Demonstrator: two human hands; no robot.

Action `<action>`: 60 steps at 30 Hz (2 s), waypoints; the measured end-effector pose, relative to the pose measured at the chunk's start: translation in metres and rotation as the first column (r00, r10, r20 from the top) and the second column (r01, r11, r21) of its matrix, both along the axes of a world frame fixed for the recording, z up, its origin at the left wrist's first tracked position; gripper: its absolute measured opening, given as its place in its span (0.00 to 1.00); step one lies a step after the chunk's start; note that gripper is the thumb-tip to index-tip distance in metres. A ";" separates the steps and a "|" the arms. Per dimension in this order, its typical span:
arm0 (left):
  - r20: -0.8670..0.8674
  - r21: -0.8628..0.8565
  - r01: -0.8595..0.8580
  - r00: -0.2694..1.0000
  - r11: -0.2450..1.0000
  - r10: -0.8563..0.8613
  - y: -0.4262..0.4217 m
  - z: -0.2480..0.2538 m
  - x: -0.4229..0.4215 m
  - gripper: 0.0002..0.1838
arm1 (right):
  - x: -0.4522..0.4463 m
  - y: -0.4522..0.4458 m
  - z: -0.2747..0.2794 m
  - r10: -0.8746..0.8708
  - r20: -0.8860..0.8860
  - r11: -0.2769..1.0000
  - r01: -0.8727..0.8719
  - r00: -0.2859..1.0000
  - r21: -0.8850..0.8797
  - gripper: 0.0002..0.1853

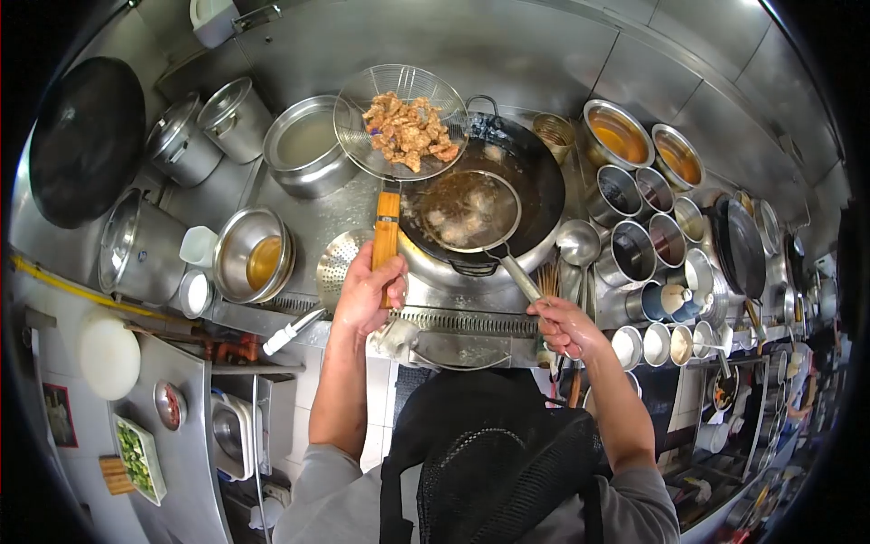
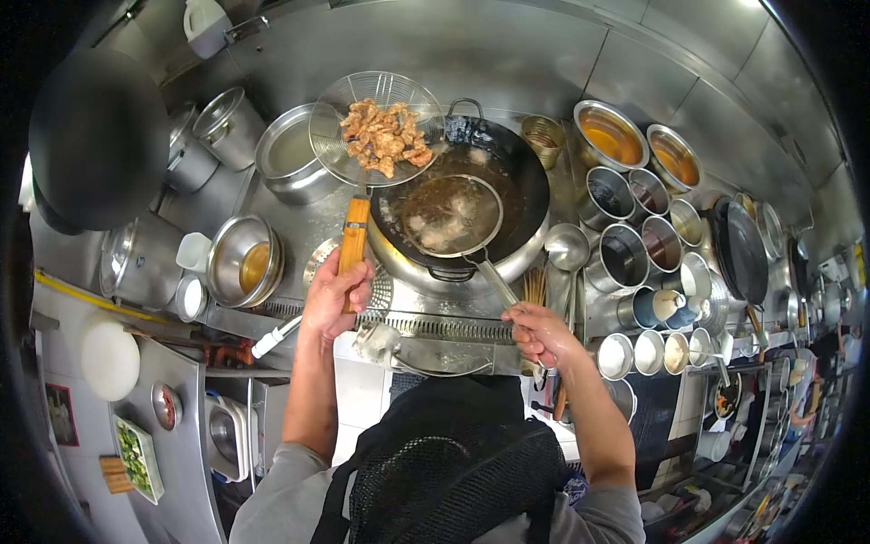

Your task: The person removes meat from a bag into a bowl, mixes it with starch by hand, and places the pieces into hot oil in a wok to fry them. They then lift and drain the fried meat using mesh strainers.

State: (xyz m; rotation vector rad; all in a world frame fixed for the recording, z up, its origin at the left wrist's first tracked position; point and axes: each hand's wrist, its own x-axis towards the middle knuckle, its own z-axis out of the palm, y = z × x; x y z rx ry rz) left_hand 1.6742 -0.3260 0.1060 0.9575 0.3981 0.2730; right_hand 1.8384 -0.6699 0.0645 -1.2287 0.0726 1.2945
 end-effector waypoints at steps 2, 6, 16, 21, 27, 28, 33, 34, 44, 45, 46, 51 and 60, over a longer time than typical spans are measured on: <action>0.017 0.009 0.009 1.000 1.000 -0.009 0.000 0.006 0.002 0.13 | -0.002 0.010 -0.009 -0.007 -0.004 1.000 0.007 1.000 0.017 0.10; 0.019 -0.005 0.021 1.000 1.000 -0.021 0.003 0.018 0.004 0.14 | -0.006 0.029 -0.015 -0.054 -0.068 0.994 0.061 0.996 0.096 0.10; 0.013 0.036 0.000 1.000 0.999 0.000 -0.002 0.038 -0.004 0.19 | 0.039 0.033 -0.033 -0.223 -0.299 0.917 0.304 0.928 0.260 0.09; -0.006 0.053 -0.010 1.000 0.999 0.011 0.001 0.034 -0.015 0.19 | 0.077 0.033 -0.033 -0.181 -0.135 0.961 0.205 0.974 0.185 0.09; -0.019 0.030 -0.062 0.998 0.998 0.062 -0.001 0.040 -0.020 0.20 | 0.097 0.049 -0.042 -0.015 0.082 0.994 0.005 0.996 0.109 0.10; -0.015 0.031 -0.066 0.998 0.997 0.067 0.000 0.040 -0.021 0.20 | 0.096 0.052 -0.045 -0.010 0.068 0.993 0.002 0.998 0.122 0.10; -0.011 0.059 -0.089 0.996 0.994 0.090 0.004 0.038 -0.017 0.18 | 0.076 0.062 -0.058 -0.024 0.015 0.984 0.021 1.000 0.177 0.10; -0.015 0.068 -0.088 0.996 0.994 0.089 0.006 0.035 -0.016 0.16 | 0.071 0.060 -0.061 -0.026 0.013 0.984 0.023 1.000 0.177 0.10; -0.183 0.175 -0.135 0.969 0.975 0.167 0.006 -0.042 0.001 0.13 | 0.030 0.006 0.017 -0.195 0.167 0.980 0.186 0.966 0.069 0.11; -0.175 0.162 -0.107 0.975 0.981 0.135 0.006 -0.054 0.003 0.13 | 0.029 0.004 0.033 -0.193 0.174 0.981 0.185 0.965 0.063 0.11; -0.169 0.154 -0.109 0.976 0.982 0.135 0.003 -0.060 0.005 0.13 | 0.028 0.003 0.049 -0.184 0.241 0.982 0.188 0.953 0.005 0.11; -0.203 0.052 0.003 0.979 0.999 0.007 -0.024 -0.087 0.031 0.16 | 0.015 0.020 0.093 -0.054 0.493 0.978 0.145 0.868 -0.147 0.12; 0.032 -0.180 0.233 0.972 0.956 -0.232 -0.054 -0.119 0.056 0.18 | 0.008 0.027 0.104 0.161 0.774 0.918 0.195 0.612 -0.345 0.13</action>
